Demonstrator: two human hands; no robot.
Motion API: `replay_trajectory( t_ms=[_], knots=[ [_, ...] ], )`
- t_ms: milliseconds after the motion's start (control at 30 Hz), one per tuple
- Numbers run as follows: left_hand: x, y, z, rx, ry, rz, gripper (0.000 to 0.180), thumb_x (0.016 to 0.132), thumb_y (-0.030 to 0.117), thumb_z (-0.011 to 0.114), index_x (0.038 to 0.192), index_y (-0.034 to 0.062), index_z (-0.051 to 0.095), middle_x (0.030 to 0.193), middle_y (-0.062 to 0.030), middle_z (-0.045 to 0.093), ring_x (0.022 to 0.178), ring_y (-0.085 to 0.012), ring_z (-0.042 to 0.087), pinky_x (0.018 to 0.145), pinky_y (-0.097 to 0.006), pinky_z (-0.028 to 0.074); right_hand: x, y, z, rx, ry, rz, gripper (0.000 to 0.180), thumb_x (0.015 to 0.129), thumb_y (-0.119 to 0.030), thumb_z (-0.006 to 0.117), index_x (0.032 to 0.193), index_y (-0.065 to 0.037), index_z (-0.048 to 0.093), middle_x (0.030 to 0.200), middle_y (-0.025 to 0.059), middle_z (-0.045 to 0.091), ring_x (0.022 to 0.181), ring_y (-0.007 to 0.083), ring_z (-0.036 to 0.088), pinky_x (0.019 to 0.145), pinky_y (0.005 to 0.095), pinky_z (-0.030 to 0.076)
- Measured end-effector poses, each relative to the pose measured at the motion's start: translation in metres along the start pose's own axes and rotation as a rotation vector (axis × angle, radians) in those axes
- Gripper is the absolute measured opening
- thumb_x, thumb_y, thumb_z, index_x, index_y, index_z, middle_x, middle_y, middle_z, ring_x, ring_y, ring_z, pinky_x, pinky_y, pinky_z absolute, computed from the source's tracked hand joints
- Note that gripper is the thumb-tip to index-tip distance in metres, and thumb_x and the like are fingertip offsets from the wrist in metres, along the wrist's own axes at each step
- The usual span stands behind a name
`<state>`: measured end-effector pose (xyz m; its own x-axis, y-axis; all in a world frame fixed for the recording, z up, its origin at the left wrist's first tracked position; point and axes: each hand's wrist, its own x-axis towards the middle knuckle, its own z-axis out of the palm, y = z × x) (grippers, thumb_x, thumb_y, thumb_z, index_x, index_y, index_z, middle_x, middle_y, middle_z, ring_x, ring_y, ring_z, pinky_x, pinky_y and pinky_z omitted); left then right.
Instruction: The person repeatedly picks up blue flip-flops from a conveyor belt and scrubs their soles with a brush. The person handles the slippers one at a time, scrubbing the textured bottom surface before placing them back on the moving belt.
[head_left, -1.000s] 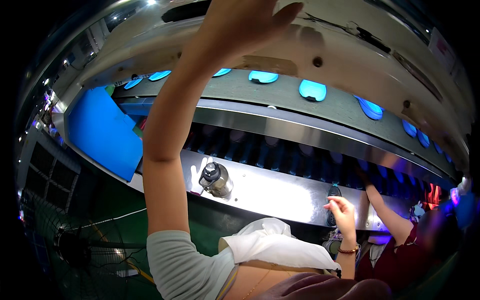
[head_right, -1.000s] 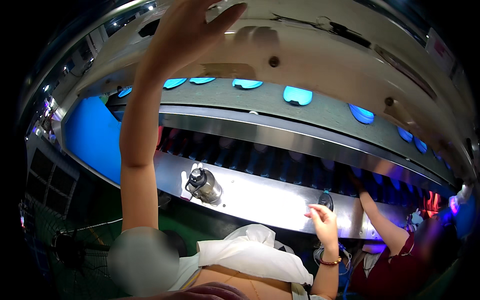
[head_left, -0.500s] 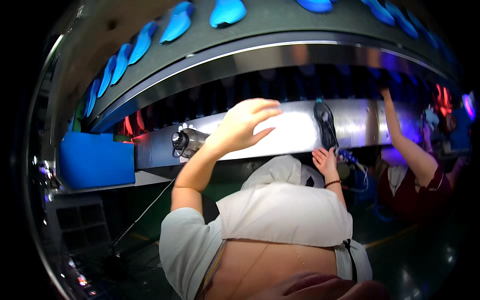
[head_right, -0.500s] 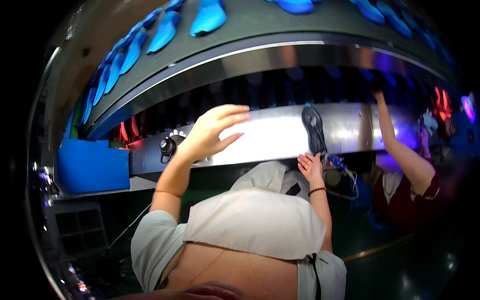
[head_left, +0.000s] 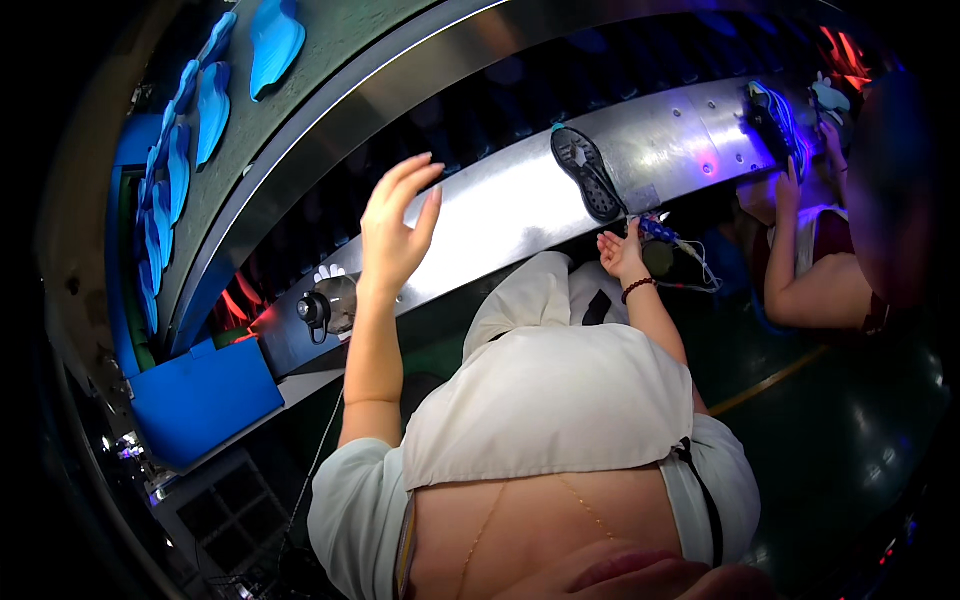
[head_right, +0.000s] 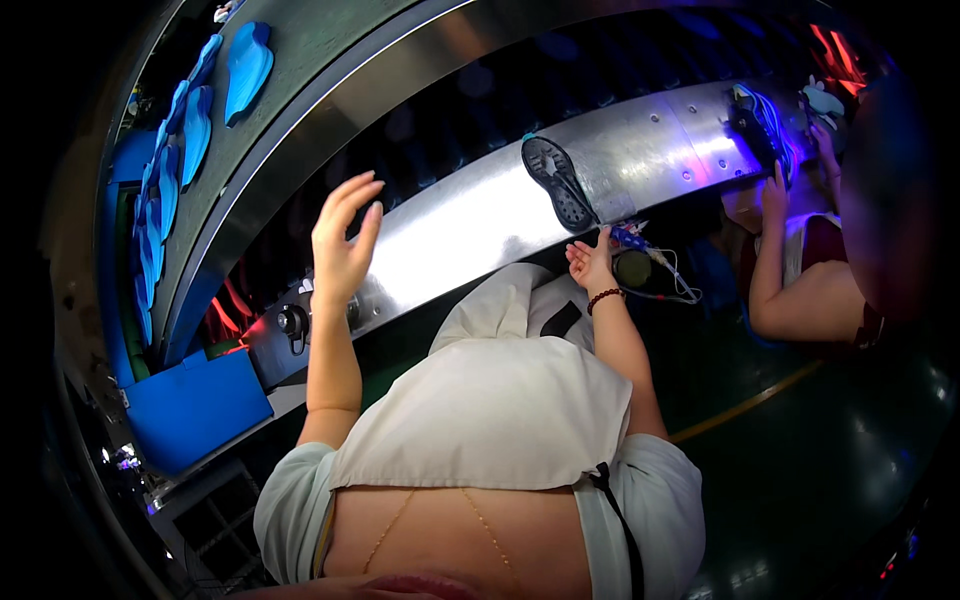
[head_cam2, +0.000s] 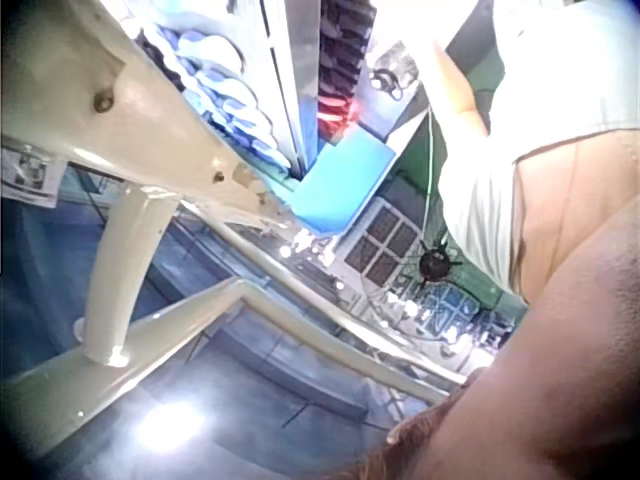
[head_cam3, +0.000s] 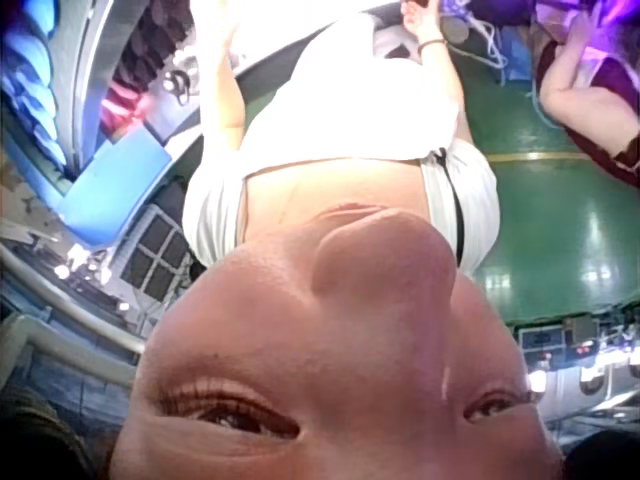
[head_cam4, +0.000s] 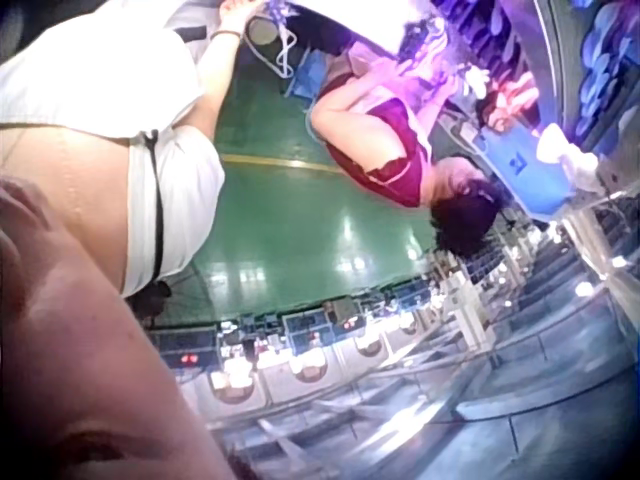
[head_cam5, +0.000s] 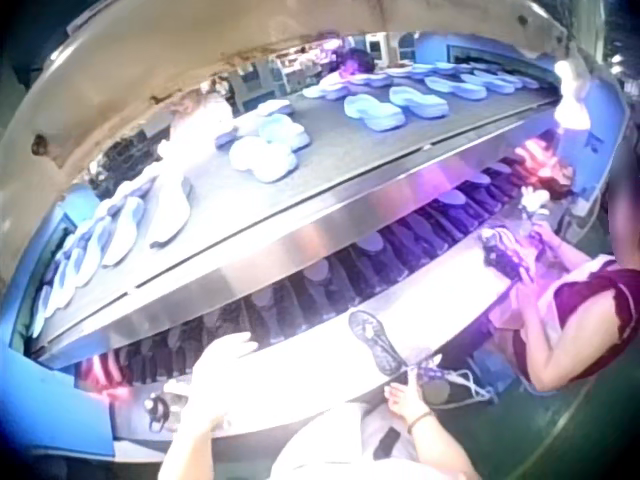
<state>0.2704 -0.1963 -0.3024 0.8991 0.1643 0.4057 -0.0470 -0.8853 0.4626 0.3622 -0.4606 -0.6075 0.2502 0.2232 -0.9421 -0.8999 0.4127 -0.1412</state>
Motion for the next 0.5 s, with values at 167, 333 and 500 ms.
replay_trajectory(
  t_ms=[167, 333, 500],
  knots=[
    [-0.039, -0.002, 0.004, 0.009, -0.075, -0.204, 0.019, 0.077, 0.010, 0.058, 0.095, 0.0051, 0.060, 0.104, -0.0095, 0.057, 0.094, -0.0265, 0.056, 0.081, -0.031, 0.043, 0.028, -0.007, -0.007, 0.124, -0.074, -0.019, 0.054, 0.073, -0.060, 0.052, 0.079, -0.007, 0.046, 0.072, 0.0039, 0.053, 0.062, 0.0165, 0.051, 0.050, 0.0225, 0.038],
    [-0.060, -0.009, 0.003, 0.089, -0.114, -0.218, 0.018, 0.077, 0.011, 0.057, 0.094, 0.0061, 0.059, 0.102, -0.0087, 0.058, 0.090, -0.0274, 0.056, 0.076, -0.033, 0.044, 0.027, -0.014, -0.005, 0.445, -0.201, -0.042, 0.028, 0.083, -0.035, 0.047, 0.078, -0.008, 0.046, 0.068, 0.0029, 0.053, 0.059, 0.0146, 0.050, 0.045, 0.0217, 0.036],
    [-0.070, -0.010, -0.006, 0.064, -0.111, -0.180, 0.018, 0.077, 0.009, 0.057, 0.094, 0.0053, 0.059, 0.097, -0.0090, 0.060, 0.088, -0.0272, 0.057, 0.076, -0.033, 0.044, -0.008, -0.014, 0.037, 0.355, -0.006, -0.192, 0.023, 0.083, -0.031, 0.043, 0.093, -0.010, 0.050, 0.074, 0.0039, 0.055, 0.052, 0.0121, 0.045, 0.041, 0.0215, 0.034]
  ],
)
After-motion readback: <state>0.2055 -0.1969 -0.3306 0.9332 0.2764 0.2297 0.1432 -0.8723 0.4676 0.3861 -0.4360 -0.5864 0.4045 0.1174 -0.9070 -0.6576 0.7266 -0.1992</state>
